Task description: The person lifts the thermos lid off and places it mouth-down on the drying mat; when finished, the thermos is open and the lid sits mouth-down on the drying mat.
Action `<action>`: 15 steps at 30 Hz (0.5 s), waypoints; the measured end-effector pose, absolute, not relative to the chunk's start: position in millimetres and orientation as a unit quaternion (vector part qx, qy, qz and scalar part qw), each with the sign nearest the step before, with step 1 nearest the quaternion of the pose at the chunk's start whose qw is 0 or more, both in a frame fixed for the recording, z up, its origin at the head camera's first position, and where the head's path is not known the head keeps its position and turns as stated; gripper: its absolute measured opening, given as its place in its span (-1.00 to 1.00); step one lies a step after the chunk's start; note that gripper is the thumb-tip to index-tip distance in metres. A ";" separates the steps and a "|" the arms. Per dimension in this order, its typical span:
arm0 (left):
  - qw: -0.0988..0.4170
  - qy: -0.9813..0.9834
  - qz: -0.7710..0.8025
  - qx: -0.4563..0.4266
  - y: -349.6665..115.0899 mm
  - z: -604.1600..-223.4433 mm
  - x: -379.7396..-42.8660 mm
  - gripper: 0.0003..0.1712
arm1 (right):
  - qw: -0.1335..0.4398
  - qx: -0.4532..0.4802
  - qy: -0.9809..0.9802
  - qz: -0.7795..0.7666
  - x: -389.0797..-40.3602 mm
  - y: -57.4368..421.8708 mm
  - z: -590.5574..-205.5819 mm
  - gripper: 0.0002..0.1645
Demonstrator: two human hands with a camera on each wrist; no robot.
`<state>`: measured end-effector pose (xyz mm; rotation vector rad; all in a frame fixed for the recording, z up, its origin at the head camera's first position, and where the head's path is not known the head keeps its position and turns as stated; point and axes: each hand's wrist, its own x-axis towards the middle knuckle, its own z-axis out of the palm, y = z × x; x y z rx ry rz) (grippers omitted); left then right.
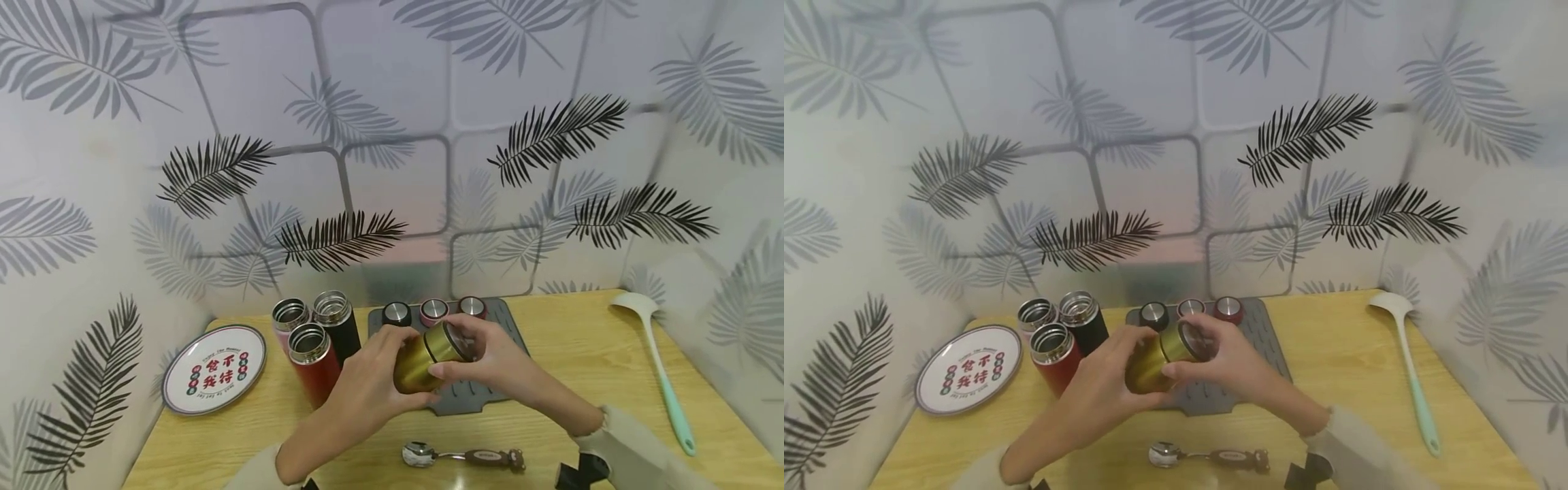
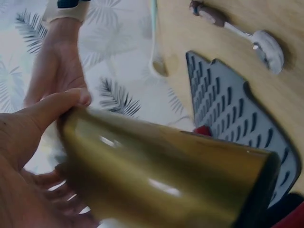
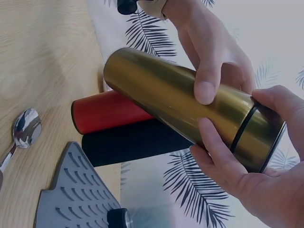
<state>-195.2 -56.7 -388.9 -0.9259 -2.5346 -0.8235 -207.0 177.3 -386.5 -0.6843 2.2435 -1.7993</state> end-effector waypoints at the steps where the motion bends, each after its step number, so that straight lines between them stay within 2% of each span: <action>1: 0.157 -0.887 -0.289 -0.323 -56.0 -389.8 -194.5 -0.13 | 0.094 -0.231 0.758 -0.603 -206.3 177.7 -387.1 -0.20; 9: 0.131 -0.892 -0.291 -0.321 -51.9 -398.0 -190.0 -0.22 | 0.131 -0.218 0.799 -0.545 -200.7 186.4 -378.2 -0.24; 15: 0.136 -0.896 -0.276 -0.320 -50.2 -400.8 -193.4 -0.22 | 0.108 -0.175 0.849 -0.487 -194.1 187.1 -366.1 -0.21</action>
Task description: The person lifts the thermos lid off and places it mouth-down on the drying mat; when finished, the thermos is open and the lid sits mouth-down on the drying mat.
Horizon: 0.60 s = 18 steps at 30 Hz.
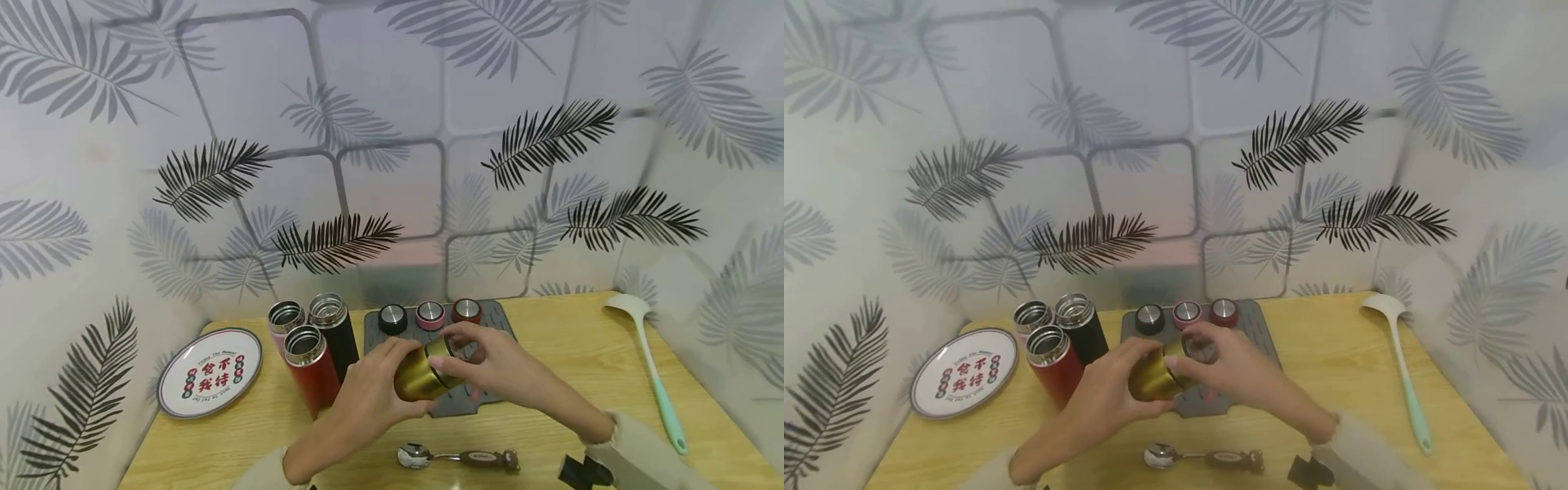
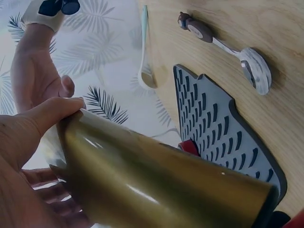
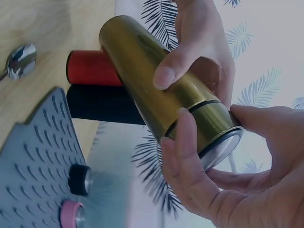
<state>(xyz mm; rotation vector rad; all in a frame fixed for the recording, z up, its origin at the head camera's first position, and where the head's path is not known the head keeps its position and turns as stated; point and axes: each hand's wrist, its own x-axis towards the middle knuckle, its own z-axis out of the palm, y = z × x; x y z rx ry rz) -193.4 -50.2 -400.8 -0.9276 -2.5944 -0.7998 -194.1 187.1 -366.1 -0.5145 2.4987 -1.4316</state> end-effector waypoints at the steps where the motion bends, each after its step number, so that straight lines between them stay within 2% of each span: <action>1: 0.132 -0.896 -0.278 -0.319 -50.3 -400.8 -193.9 -0.22 | 0.106 -0.175 0.848 -0.488 -193.4 186.9 -365.6 -0.20; 6: 0.115 -0.892 -0.303 -0.315 -52.0 -401.9 -194.4 -0.20 | 0.096 -0.209 0.825 -0.516 -190.2 189.1 -367.9 -0.21; 11: 0.074 -0.887 -0.345 -0.300 -56.4 -402.8 -195.1 -0.17 | 0.077 -0.277 0.802 -0.524 -193.1 192.0 -372.7 -0.34; 18: 0.020 -0.878 -0.381 -0.290 -61.1 -399.9 -197.0 -0.15 | 0.099 -0.363 0.759 -0.531 -203.4 199.1 -376.1 -0.36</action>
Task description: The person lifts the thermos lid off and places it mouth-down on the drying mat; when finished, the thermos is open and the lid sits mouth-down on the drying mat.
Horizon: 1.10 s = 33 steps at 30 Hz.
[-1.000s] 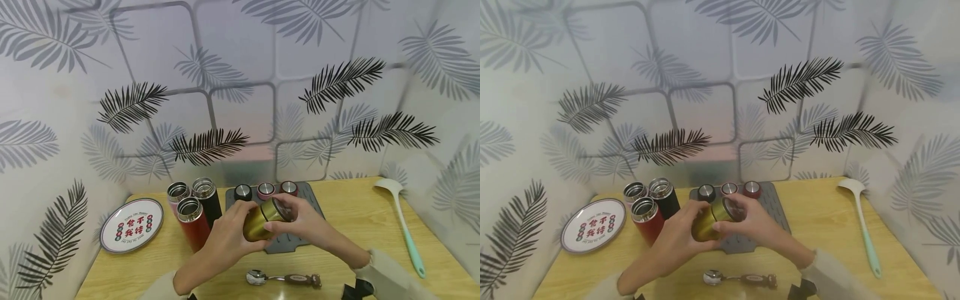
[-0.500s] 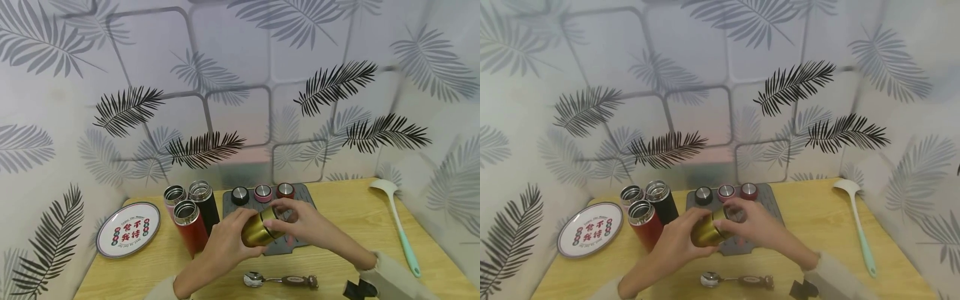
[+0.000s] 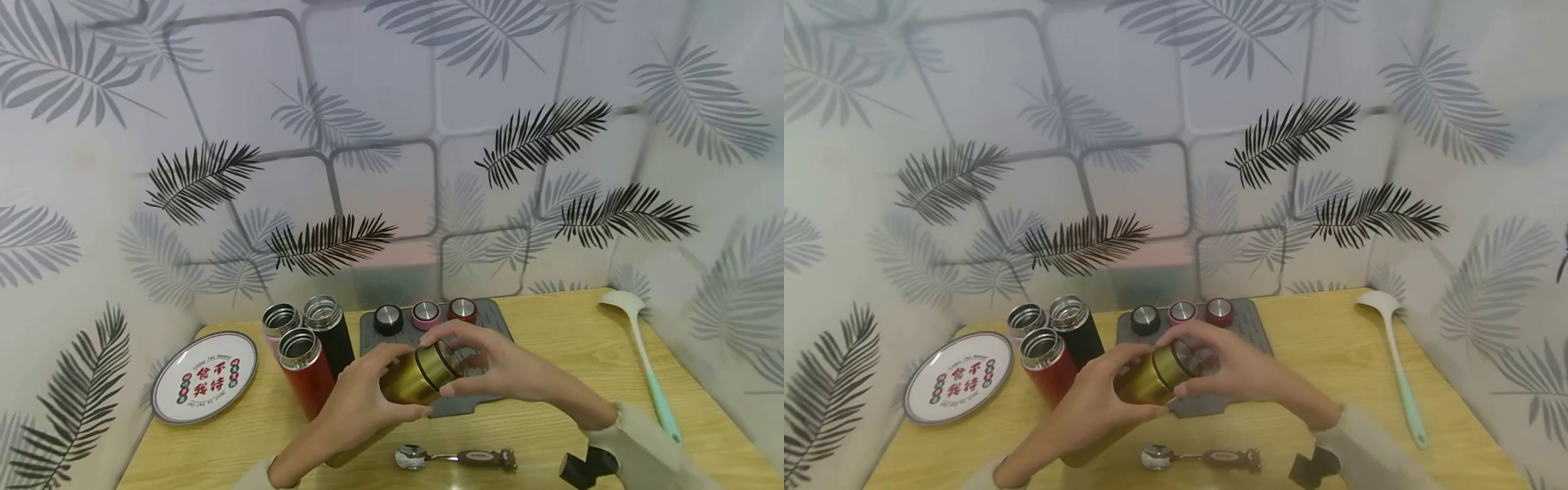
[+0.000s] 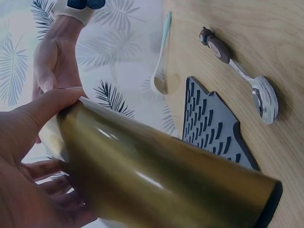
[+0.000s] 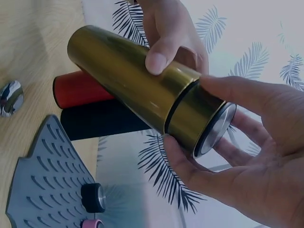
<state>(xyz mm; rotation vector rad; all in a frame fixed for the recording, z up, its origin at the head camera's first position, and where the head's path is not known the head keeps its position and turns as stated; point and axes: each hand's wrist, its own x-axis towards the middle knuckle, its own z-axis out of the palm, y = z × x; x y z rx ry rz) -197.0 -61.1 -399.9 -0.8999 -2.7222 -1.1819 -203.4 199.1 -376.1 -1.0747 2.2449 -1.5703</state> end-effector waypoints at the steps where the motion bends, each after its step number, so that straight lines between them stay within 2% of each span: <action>1: 0.015 -0.876 -0.384 -0.291 -62.0 -399.7 -197.2 -0.15 | 0.105 -0.368 0.756 -0.531 -204.4 199.7 -376.3 -0.35; 4: 0.002 -0.870 -0.400 -0.288 -63.6 -399.7 -197.4 -0.14 | 0.110 -0.354 0.767 -0.524 -204.4 200.2 -376.1 -0.31; 10: -0.002 -0.870 -0.407 -0.278 -64.1 -400.0 -196.4 -0.14 | 0.064 -0.247 0.844 -0.471 -196.0 192.5 -364.1 -0.30; 16: 0.018 -0.875 -0.391 -0.285 -60.0 -401.2 -192.5 -0.15 | 0.102 -0.193 0.864 -0.453 -190.2 184.3 -356.9 -0.35; 20: 0.043 -0.878 -0.374 -0.296 -58.5 -402.9 -190.1 -0.17 | 0.113 -0.199 0.857 -0.461 -188.7 183.7 -356.0 -0.41; 24: 0.061 -0.883 -0.360 -0.293 -58.9 -403.9 -189.5 -0.16 | 0.111 -0.229 0.844 -0.472 -189.1 187.4 -355.1 -0.39; 27: 0.058 -0.886 -0.359 -0.289 -60.1 -403.4 -189.4 -0.16 | 0.109 -0.268 0.822 -0.490 -190.2 191.2 -355.8 -0.40; 33: 0.030 -0.889 -0.362 -0.279 -62.0 -402.4 -187.8 -0.17 | 0.142 -0.340 0.765 -0.527 -197.5 196.5 -361.3 -0.41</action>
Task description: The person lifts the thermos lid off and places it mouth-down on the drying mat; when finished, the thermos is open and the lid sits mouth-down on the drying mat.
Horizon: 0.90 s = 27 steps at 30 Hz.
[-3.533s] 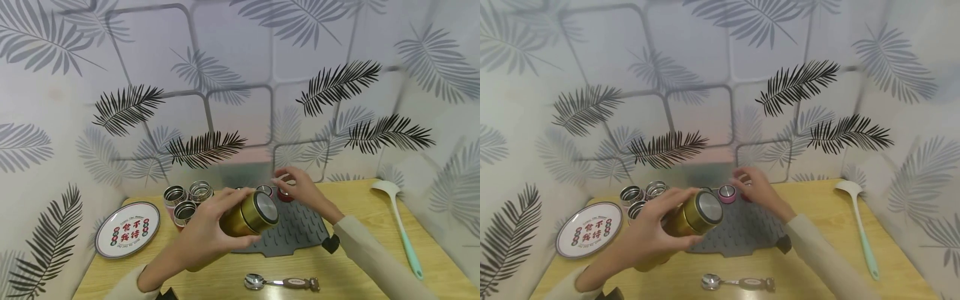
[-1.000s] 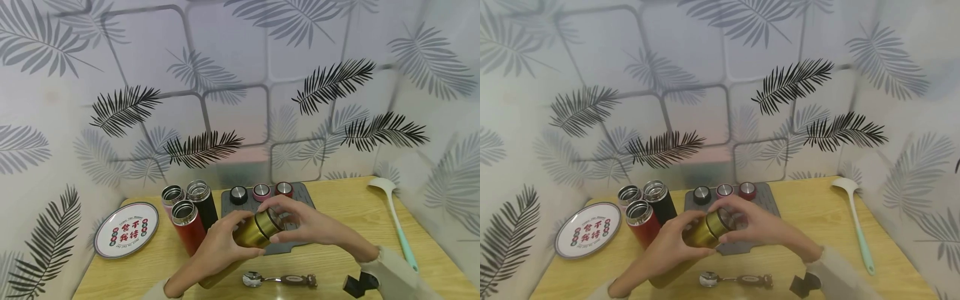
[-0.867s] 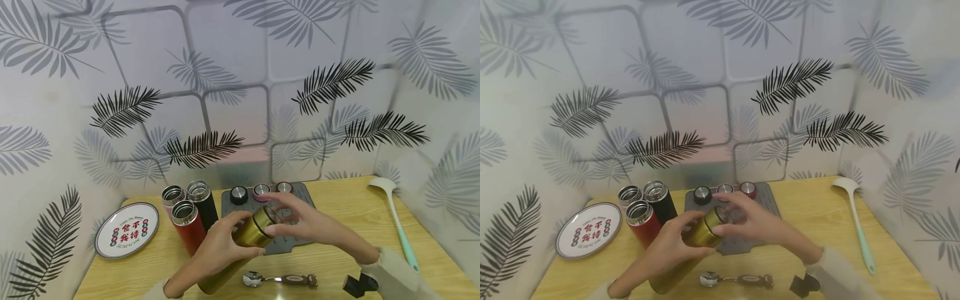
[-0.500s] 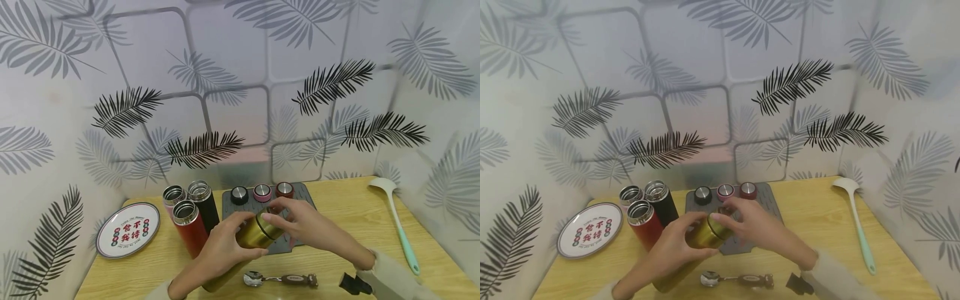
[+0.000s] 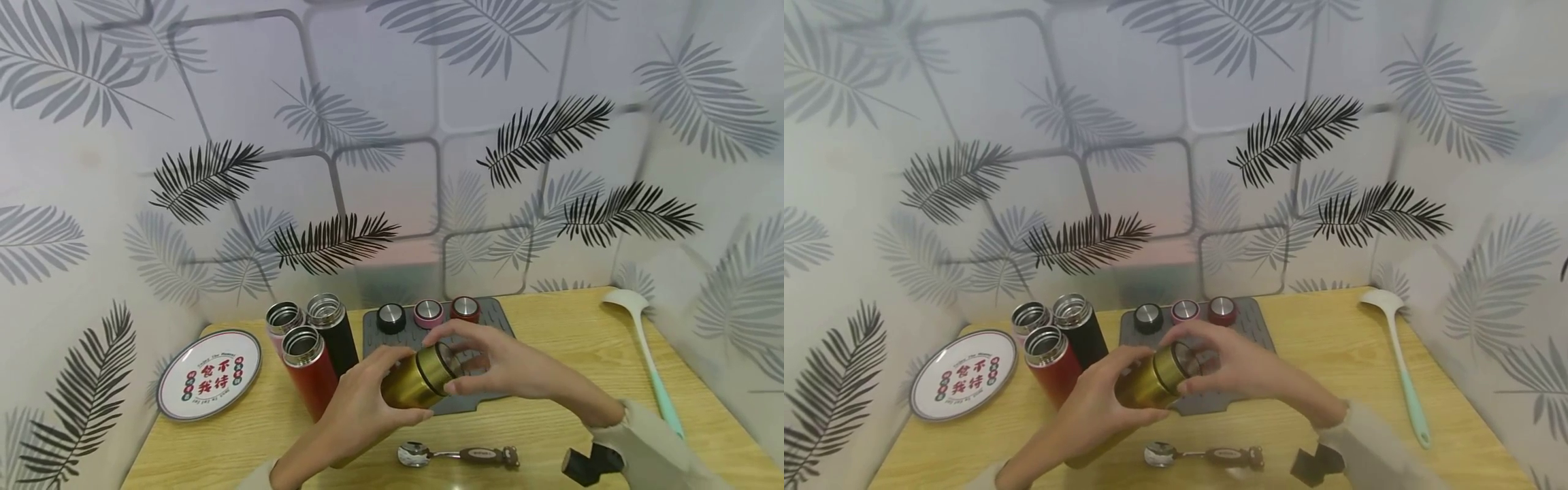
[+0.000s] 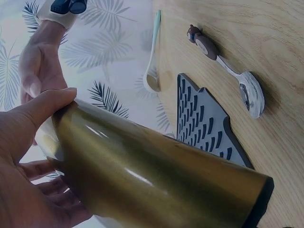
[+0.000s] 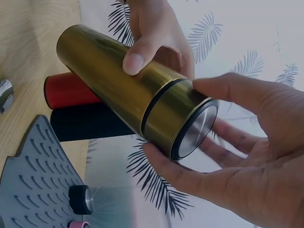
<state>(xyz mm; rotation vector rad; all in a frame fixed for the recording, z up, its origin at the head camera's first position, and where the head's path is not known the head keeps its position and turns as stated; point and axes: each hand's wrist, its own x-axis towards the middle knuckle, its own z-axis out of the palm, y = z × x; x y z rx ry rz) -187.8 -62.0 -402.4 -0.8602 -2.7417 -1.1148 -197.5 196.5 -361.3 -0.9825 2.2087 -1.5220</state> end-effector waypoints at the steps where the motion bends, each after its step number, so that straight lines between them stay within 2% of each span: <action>1: 0.027 -0.889 -0.362 -0.278 -62.3 -402.4 -187.7 -0.17 | 0.144 -0.348 0.759 -0.531 -198.9 196.9 -362.8 -0.41; 5: 0.031 -0.885 -0.368 -0.285 -62.1 -402.4 -188.5 -0.17 | 0.131 -0.340 0.765 -0.531 -201.6 198.0 -367.0 -0.34; 10: 0.048 -0.882 -0.367 -0.292 -62.3 -404.4 -189.6 -0.16 | 0.083 -0.265 0.821 -0.499 -197.6 194.3 -364.3 -0.24; 13: 0.046 -0.884 -0.365 -0.288 -62.3 -406.0 -188.9 -0.16 | 0.074 -0.228 0.842 -0.483 -194.1 190.1 -360.3 -0.22; 17: 0.040 -0.885 -0.364 -0.286 -61.1 -407.2 -187.8 -0.16 | 0.093 -0.207 0.856 -0.464 -191.0 185.6 -356.8 -0.20; 23: 0.039 -0.891 -0.354 -0.281 -60.2 -406.6 -186.1 -0.17 | 0.129 -0.207 0.858 -0.452 -188.9 183.8 -356.4 -0.36; 27: 0.034 -0.895 -0.351 -0.275 -60.3 -405.3 -185.0 -0.17 | 0.145 -0.211 0.838 -0.482 -188.1 184.9 -354.8 -0.39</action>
